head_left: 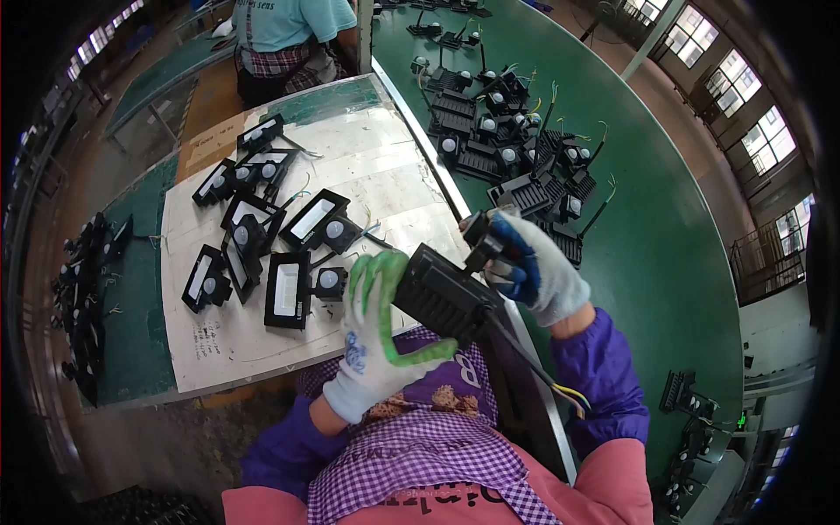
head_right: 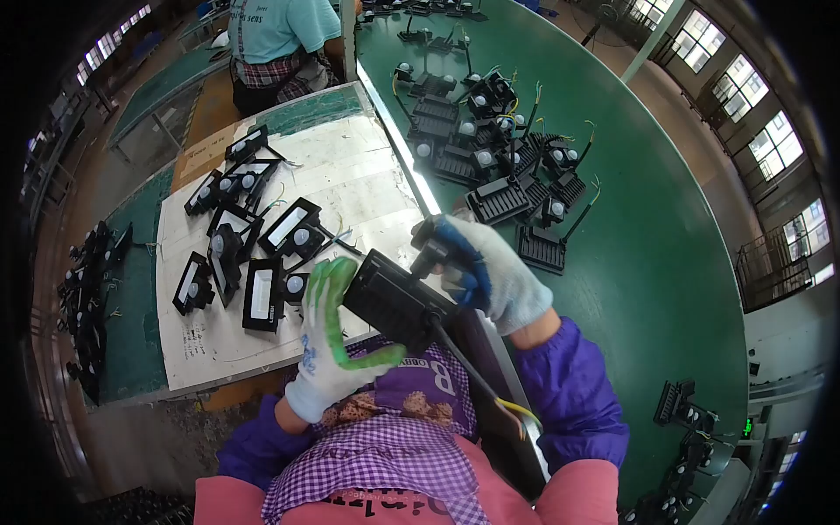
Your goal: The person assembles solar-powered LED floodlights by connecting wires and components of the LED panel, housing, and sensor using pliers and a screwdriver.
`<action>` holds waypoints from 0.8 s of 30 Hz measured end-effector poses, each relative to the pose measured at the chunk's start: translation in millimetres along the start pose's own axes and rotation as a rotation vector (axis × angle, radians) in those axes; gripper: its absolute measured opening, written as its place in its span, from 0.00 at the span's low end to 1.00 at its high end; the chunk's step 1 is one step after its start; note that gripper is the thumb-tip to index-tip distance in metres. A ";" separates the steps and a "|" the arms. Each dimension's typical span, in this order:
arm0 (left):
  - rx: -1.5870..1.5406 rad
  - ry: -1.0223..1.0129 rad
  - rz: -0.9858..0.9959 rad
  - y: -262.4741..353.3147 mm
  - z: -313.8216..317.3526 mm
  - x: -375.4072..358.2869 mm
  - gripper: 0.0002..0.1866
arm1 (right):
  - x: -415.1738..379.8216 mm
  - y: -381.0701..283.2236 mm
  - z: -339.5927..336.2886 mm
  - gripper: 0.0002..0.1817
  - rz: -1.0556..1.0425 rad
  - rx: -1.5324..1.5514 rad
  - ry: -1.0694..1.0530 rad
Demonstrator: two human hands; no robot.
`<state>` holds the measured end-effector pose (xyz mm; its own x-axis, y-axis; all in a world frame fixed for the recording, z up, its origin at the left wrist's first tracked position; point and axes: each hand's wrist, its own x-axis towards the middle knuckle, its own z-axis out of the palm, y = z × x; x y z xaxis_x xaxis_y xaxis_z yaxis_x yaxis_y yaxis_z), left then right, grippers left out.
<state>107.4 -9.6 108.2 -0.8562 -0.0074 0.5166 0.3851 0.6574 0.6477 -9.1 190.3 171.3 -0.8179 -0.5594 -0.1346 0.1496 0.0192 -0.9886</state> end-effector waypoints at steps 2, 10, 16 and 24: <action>0.000 0.044 0.239 -8.1 8.5 15.6 0.57 | 12.9 22.0 -0.9 0.17 0.102 0.134 0.004; 0.264 -0.190 0.113 -27.2 54.3 18.3 0.56 | 45.0 60.2 -26.6 0.16 0.066 0.036 -0.189; 0.355 -0.313 0.092 -30.5 53.1 37.7 0.57 | 69.1 58.6 -37.2 0.18 -0.050 -0.092 -0.270; 0.465 -0.659 -0.101 -24.8 65.7 68.5 0.52 | 64.0 22.5 0.5 0.20 0.115 -1.357 0.122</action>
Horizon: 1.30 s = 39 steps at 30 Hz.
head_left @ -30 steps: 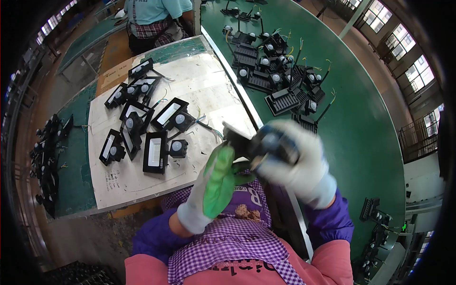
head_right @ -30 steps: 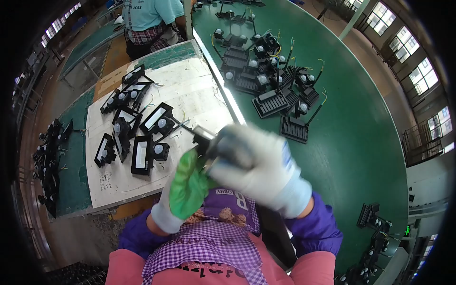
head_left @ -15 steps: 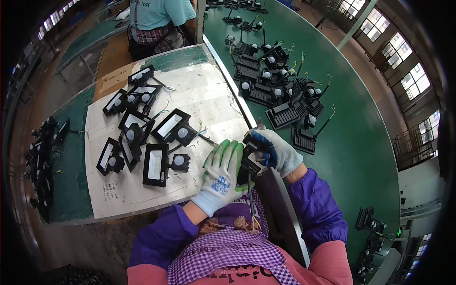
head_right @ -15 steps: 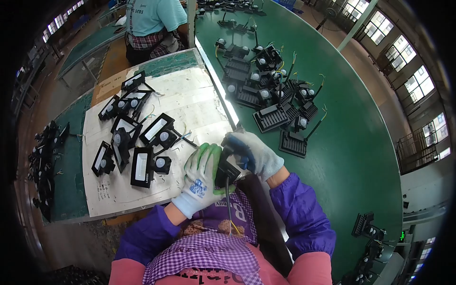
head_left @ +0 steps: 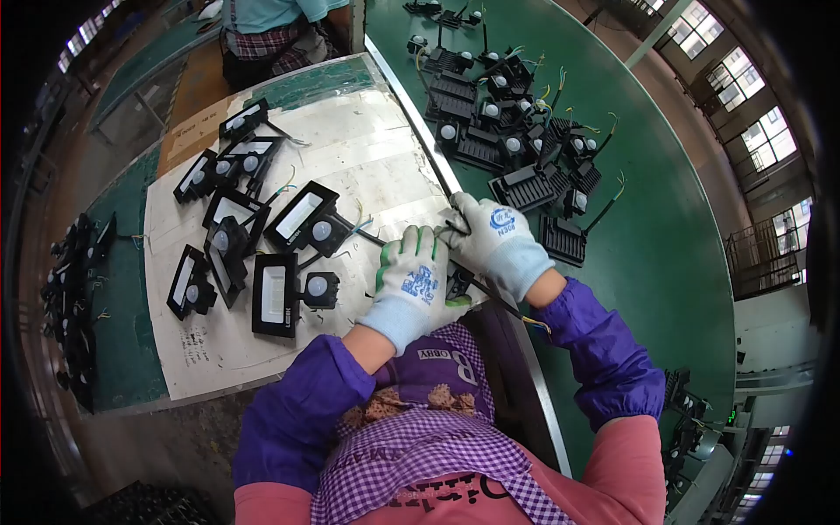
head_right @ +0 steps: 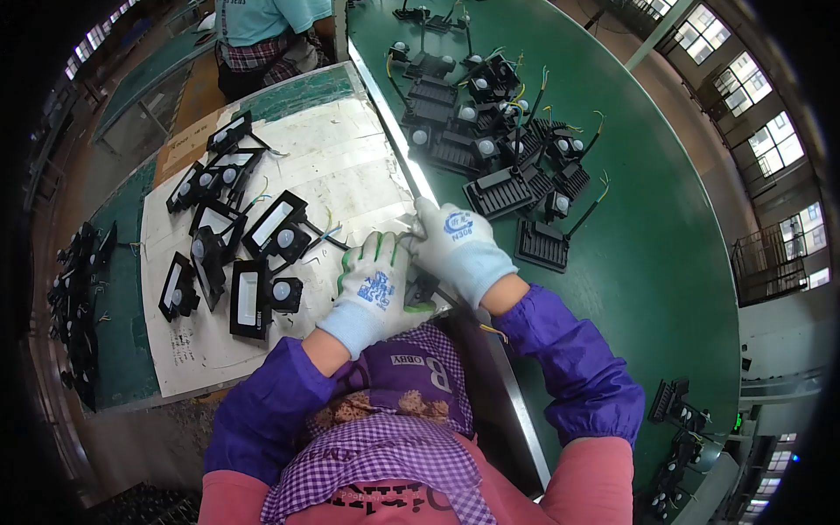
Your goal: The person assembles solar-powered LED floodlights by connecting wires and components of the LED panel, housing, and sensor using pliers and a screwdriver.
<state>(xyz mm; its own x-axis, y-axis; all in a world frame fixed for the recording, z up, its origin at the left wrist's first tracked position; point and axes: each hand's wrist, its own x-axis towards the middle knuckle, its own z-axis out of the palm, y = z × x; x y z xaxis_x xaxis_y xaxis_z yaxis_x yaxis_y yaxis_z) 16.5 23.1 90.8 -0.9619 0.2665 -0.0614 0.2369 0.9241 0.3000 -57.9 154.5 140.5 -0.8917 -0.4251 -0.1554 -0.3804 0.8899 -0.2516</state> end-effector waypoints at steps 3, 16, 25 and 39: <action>0.002 0.000 -0.050 0.4 1.0 3.5 0.53 | -16.5 -0.8 9.8 0.19 -0.043 0.019 0.037; -0.165 0.222 -0.003 -16.6 16.8 -24.2 0.62 | -71.4 74.3 45.2 0.13 -0.010 0.734 0.245; -0.113 0.245 -0.013 -16.5 29.8 -29.7 0.59 | -99.6 21.5 68.4 0.19 0.071 1.112 0.239; -0.101 0.323 -0.026 -16.3 35.0 -31.6 0.57 | -143.5 -30.8 22.2 0.23 0.078 0.243 0.365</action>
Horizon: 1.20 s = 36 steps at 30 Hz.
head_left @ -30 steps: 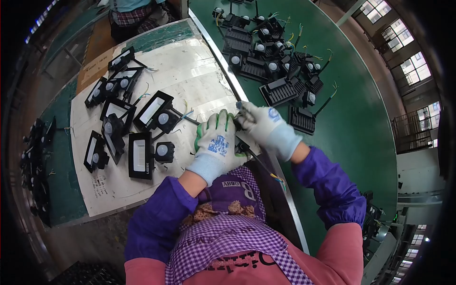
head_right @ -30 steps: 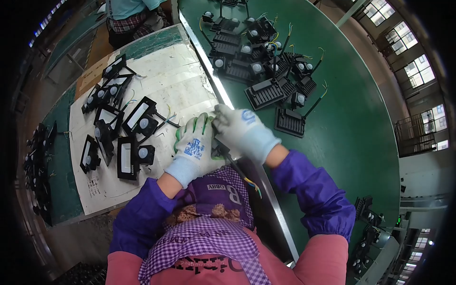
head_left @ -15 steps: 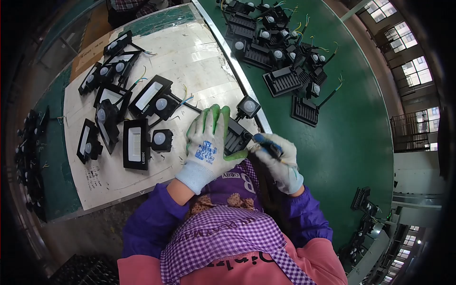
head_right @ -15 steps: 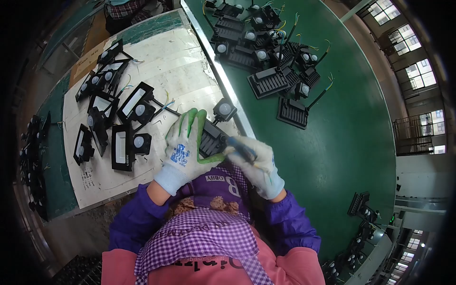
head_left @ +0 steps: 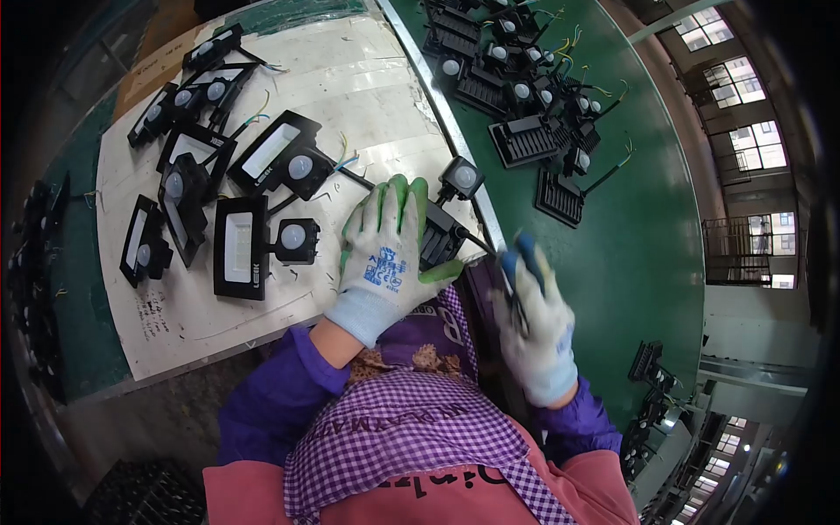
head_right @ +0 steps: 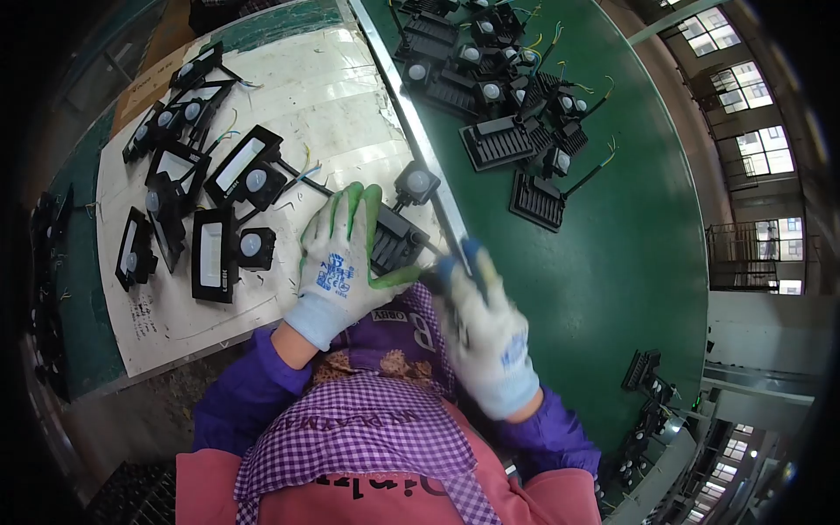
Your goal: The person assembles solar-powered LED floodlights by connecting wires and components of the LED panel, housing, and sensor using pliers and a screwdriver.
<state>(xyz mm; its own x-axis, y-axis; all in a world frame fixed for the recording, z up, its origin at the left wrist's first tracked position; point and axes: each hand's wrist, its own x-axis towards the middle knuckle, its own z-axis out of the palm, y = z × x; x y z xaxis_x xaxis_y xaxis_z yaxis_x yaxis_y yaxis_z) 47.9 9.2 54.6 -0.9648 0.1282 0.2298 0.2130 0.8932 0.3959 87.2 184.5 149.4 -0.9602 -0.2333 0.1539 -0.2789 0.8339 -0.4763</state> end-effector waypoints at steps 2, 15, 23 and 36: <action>0.014 0.032 0.008 -0.2 0.0 -1.1 0.56 | 16.5 12.7 21.3 0.20 0.077 -0.167 0.050; -0.059 0.051 -0.001 -4.5 3.3 -3.3 0.57 | 68.1 12.6 14.3 0.07 0.013 -0.399 -0.283; -0.059 0.042 0.008 -5.6 1.6 -2.2 0.57 | 84.4 -6.1 17.5 0.06 -0.151 -0.617 -0.466; -0.136 0.036 0.001 -3.2 0.7 -1.9 0.53 | 96.1 -9.3 21.9 0.12 -0.172 -0.583 -0.577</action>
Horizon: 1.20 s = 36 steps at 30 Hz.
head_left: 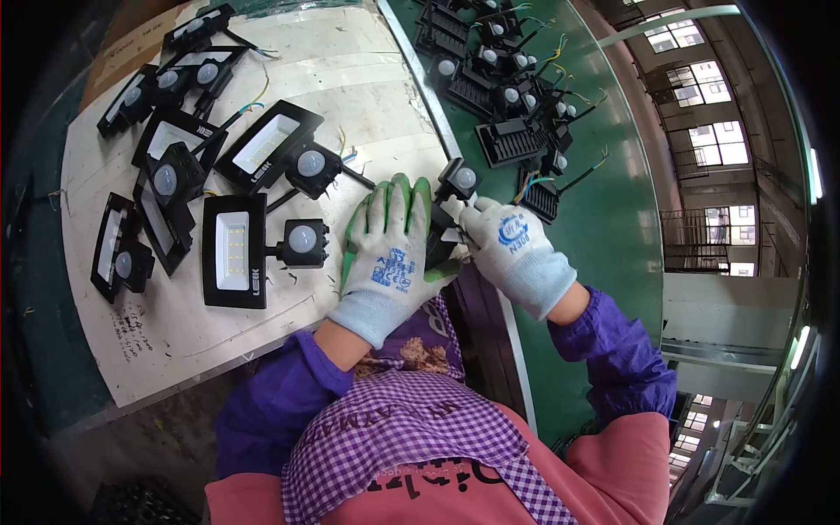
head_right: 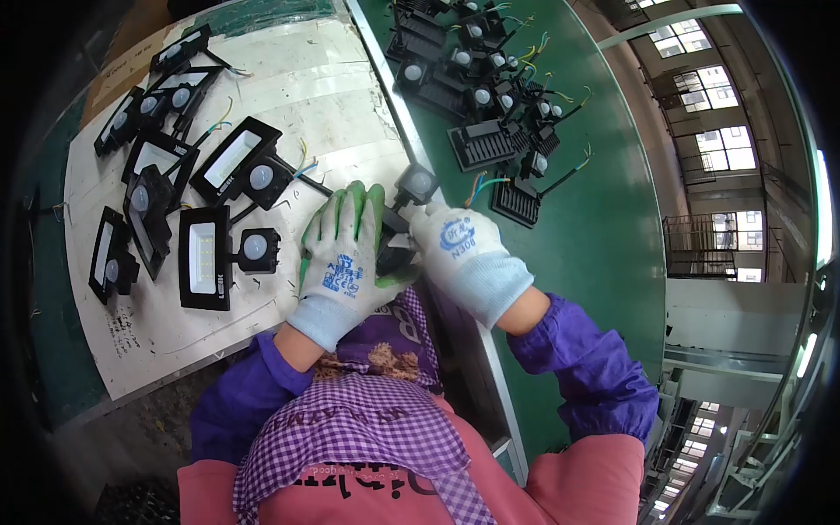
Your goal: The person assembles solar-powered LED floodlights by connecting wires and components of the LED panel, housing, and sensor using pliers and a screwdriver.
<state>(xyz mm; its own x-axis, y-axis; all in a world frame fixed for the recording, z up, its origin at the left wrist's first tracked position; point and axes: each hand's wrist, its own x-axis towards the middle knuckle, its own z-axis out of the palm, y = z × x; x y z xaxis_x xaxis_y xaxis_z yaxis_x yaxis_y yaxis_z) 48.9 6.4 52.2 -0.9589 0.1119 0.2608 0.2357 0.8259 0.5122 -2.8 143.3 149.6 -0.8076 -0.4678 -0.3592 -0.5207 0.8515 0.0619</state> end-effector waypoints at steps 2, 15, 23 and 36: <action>-0.001 0.050 0.037 2.6 -2.8 -0.8 0.49 | 1.2 5.6 5.7 0.12 -0.045 0.046 0.058; -0.098 0.160 0.011 19.1 21.6 16.1 0.19 | -9.5 4.2 15.2 0.18 0.092 0.273 0.161; -0.140 0.161 0.002 20.4 21.0 15.4 0.20 | -80.2 23.3 26.3 0.12 0.322 0.785 0.738; -0.007 0.158 0.003 14.4 29.0 12.6 0.19 | -7.8 5.0 11.1 0.06 -0.203 0.769 0.615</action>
<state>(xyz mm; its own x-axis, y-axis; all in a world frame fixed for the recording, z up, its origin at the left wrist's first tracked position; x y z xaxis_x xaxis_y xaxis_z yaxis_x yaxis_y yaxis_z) 35.6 35.7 39.2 -0.9215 0.0253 0.3875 0.2400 0.8217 0.5170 3.9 153.9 142.4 -0.8392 -0.4772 0.2609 -0.5196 0.5620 -0.6436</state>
